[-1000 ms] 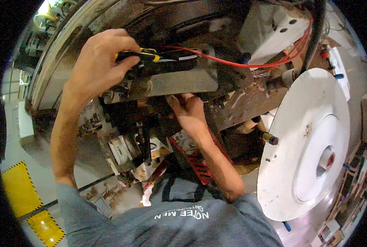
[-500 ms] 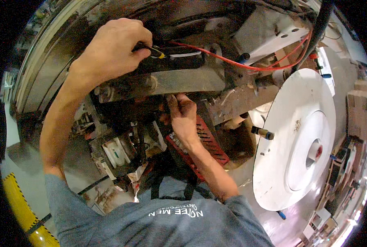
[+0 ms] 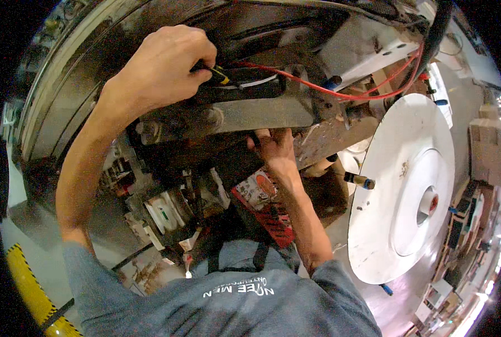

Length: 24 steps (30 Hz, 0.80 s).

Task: The person uses a utility knife to cut a strip from a large white roll, then threads the strip into an industrial machine by hand.

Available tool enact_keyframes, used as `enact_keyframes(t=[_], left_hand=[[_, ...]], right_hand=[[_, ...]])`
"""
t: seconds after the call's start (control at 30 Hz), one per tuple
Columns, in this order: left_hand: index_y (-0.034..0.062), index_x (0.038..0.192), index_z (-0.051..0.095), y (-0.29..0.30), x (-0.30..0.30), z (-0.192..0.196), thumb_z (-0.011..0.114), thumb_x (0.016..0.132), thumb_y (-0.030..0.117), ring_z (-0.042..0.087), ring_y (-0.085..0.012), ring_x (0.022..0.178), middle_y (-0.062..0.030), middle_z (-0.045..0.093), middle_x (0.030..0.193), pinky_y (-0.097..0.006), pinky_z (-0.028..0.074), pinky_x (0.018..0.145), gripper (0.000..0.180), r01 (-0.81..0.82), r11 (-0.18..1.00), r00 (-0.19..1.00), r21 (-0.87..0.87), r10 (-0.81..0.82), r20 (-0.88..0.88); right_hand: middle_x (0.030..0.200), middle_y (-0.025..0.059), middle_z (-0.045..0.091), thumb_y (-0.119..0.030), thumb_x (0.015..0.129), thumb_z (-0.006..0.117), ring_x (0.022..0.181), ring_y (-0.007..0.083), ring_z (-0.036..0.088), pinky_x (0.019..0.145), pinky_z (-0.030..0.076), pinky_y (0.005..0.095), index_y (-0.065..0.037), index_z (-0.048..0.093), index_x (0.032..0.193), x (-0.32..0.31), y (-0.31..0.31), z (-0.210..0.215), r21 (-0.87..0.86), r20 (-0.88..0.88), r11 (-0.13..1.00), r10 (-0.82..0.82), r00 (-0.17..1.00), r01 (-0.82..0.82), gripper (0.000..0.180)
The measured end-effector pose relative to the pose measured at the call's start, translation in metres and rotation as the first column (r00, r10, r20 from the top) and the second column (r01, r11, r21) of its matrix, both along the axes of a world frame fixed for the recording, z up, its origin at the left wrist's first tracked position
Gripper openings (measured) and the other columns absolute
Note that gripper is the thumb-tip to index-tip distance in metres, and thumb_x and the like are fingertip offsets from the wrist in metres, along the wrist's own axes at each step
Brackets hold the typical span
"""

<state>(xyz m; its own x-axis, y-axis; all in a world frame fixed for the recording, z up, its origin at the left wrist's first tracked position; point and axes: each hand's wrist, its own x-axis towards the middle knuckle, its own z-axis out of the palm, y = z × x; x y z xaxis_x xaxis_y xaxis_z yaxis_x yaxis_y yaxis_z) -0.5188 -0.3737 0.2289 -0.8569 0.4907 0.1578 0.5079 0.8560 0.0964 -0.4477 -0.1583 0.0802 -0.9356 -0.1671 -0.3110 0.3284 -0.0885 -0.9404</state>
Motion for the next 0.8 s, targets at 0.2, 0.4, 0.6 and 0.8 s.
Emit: enact_keyframes(t=[0.2,0.4,0.6,0.8], left_hand=[[0.0057,0.081,0.069,-0.008,-0.007,-0.015,0.073,0.072,0.012,0.063,-0.0348,0.088,-0.0135,0.065,0.084,-0.045,0.051,0.08,0.012,0.079,0.996,0.991,0.032,-0.075,-0.113],[0.0046,0.081,0.068,0.0,-0.002,-0.009,0.074,0.073,0.012,0.062,-0.0345,0.086,-0.0131,0.062,0.082,-0.045,0.05,0.078,0.013,0.082,0.997,0.99,0.008,-0.081,-0.119],[0.0039,0.083,0.068,-0.01,0.003,0.006,0.074,0.076,0.014,0.062,-0.0356,0.082,-0.0133,0.063,0.079,-0.043,0.049,0.075,0.014,0.09,0.993,0.995,0.082,-0.087,-0.039],[0.0027,0.084,0.068,-0.005,-0.001,-0.01,0.072,0.082,0.018,0.063,-0.0382,0.075,-0.0165,0.065,0.075,-0.045,0.05,0.069,0.016,0.037,0.997,0.998,0.067,-0.033,-0.047]], right_hand=[[0.078,0.0001,0.06,-0.023,0.102,0.057,0.062,0.0059,0.051,0.05,0.035,0.0214,-0.005,0.059,0.102,0.001,0.0,-0.008,-0.042,0.036,0.999,-0.015,0.999,0.016,0.018],[0.086,0.0049,0.064,-0.025,0.1,0.058,0.071,0.0092,0.058,0.056,0.044,0.0255,-0.002,0.059,0.106,-0.003,0.003,-0.004,0.089,0.08,0.992,0.084,0.993,-0.091,0.024],[0.084,0.0054,0.062,-0.025,0.101,0.054,0.071,0.0114,0.058,0.055,0.043,0.0265,-0.005,0.048,0.117,-0.002,0.004,-0.006,0.023,0.05,0.999,0.047,0.998,-0.048,0.026],[0.08,0.0041,0.062,-0.022,0.101,0.054,0.064,0.013,0.057,0.054,0.043,0.0266,0.0,0.054,0.108,-0.003,0.006,-0.007,0.021,0.026,0.991,0.132,0.991,-0.133,0.023]])
